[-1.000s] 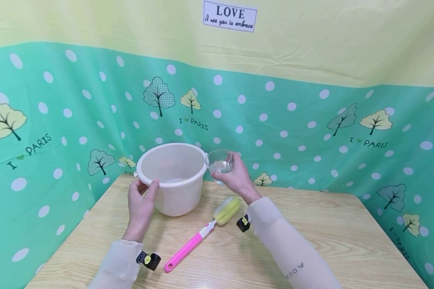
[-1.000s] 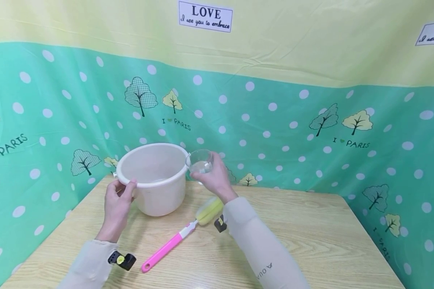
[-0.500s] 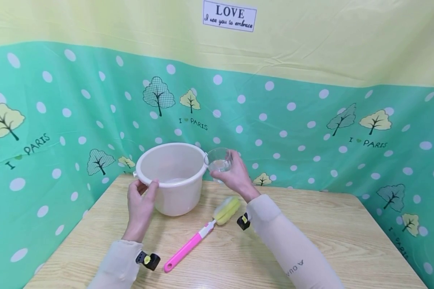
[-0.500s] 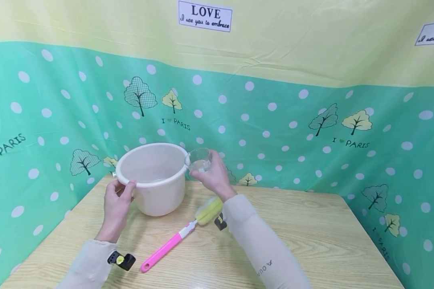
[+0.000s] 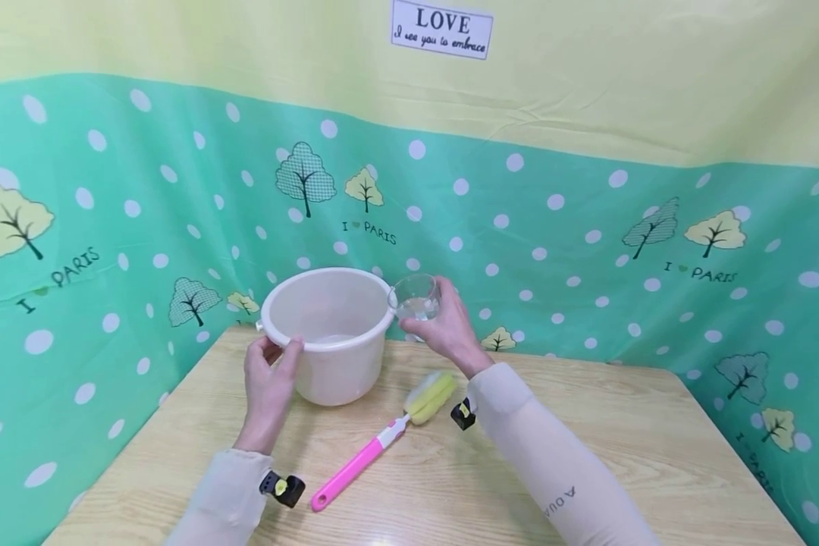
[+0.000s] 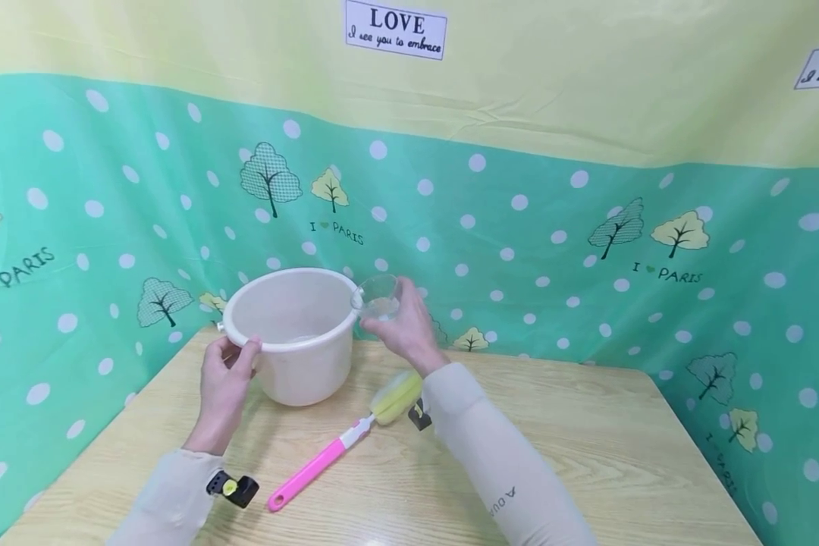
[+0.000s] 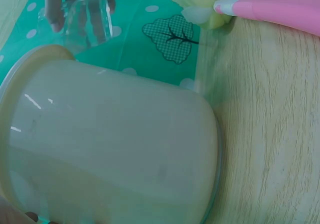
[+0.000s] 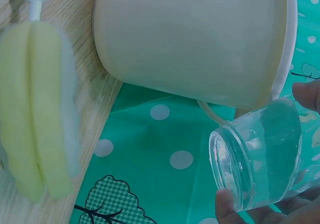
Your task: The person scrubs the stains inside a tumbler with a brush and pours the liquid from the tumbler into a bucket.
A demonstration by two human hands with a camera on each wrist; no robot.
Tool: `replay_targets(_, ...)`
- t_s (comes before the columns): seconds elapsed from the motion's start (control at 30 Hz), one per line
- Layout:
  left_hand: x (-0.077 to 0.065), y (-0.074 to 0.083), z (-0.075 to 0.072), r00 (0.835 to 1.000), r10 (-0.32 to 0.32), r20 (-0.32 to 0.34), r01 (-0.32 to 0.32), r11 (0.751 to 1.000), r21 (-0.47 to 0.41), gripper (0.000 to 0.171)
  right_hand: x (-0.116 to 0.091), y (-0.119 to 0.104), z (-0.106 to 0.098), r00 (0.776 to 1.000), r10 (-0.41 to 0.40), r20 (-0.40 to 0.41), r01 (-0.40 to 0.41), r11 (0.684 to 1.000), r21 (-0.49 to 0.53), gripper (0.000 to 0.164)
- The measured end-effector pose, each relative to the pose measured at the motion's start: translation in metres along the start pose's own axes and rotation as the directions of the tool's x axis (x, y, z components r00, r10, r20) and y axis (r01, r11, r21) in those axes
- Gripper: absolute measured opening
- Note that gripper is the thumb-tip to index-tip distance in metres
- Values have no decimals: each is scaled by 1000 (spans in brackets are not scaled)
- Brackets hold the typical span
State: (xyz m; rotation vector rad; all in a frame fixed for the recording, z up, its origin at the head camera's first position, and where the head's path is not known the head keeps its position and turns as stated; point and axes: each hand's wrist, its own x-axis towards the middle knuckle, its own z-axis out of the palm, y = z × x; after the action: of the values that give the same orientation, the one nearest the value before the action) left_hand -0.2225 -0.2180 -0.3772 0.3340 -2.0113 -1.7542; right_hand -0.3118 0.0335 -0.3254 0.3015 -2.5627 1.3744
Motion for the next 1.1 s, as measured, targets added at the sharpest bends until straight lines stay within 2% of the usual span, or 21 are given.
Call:
replay_targets(0.33,1,-4,1,1000,-3,10,2,1000,27,69,1,-3,-2,1000,-17,-1,17,999,-34,96)
replay_targets(0.77,0,-4,1,1000,7,3,-7,1000,19,69,2,-6,-4,997,-73,-5,73,994,-76,94)
replay_targets(1.1,-1,-3,2,1000,13,13,-13,1000,21,70,3,-8,-4,997,-73,-7,72,994,-83,94)
